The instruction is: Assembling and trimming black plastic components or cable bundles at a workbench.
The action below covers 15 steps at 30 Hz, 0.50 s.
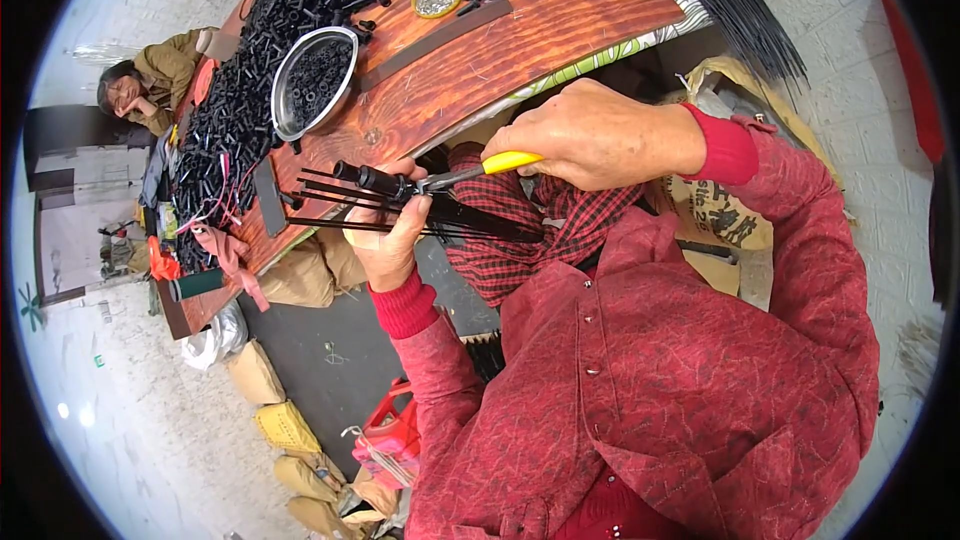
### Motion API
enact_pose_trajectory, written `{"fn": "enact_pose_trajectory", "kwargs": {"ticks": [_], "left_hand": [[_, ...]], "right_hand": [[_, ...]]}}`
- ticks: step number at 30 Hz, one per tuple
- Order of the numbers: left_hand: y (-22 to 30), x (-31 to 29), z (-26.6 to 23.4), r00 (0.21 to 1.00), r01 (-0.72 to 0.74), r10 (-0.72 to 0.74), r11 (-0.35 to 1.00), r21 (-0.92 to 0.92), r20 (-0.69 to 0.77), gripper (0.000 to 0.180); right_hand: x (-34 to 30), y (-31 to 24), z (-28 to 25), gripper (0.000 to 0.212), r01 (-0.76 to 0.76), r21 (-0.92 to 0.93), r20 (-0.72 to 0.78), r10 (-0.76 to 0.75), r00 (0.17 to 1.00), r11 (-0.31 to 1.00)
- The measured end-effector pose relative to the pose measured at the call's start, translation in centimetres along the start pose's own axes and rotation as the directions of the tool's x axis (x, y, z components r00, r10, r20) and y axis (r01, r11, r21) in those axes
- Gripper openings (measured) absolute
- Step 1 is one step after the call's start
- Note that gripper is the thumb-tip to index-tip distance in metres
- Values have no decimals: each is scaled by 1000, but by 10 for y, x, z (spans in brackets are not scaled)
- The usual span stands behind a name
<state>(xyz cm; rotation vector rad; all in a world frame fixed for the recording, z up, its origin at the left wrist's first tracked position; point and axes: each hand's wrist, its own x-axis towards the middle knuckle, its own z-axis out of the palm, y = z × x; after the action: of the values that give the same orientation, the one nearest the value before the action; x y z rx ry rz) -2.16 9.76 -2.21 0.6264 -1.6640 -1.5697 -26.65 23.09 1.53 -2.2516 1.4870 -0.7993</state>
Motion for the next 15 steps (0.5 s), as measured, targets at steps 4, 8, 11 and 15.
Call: {"fn": "enact_pose_trajectory", "kwargs": {"ticks": [4, 8, 11, 15], "left_hand": [[2, -2, 4, 998, 45, -47, 998, -39, -35, 42], [-4, 0, -3, 995, -94, 94, 995, -15, 32, 42], [-5, 1, -3, 980, -99, 125, 981, -166, 154, 39], [-9, 5, 0, 979, -83, 110, 984, -157, 174, 41]], "right_hand": [[-1, 1, -3, 27, 4, -14, 14, -4, 1000, 1000], [5, 3, -14, 30, -377, 469, 432, 164, 887, 798], [-2, 8, -3, 43, -614, 700, 627, 99, 773, 364], [-10, 10, 12, 51, -666, 743, 666, 27, 746, 61]]}}
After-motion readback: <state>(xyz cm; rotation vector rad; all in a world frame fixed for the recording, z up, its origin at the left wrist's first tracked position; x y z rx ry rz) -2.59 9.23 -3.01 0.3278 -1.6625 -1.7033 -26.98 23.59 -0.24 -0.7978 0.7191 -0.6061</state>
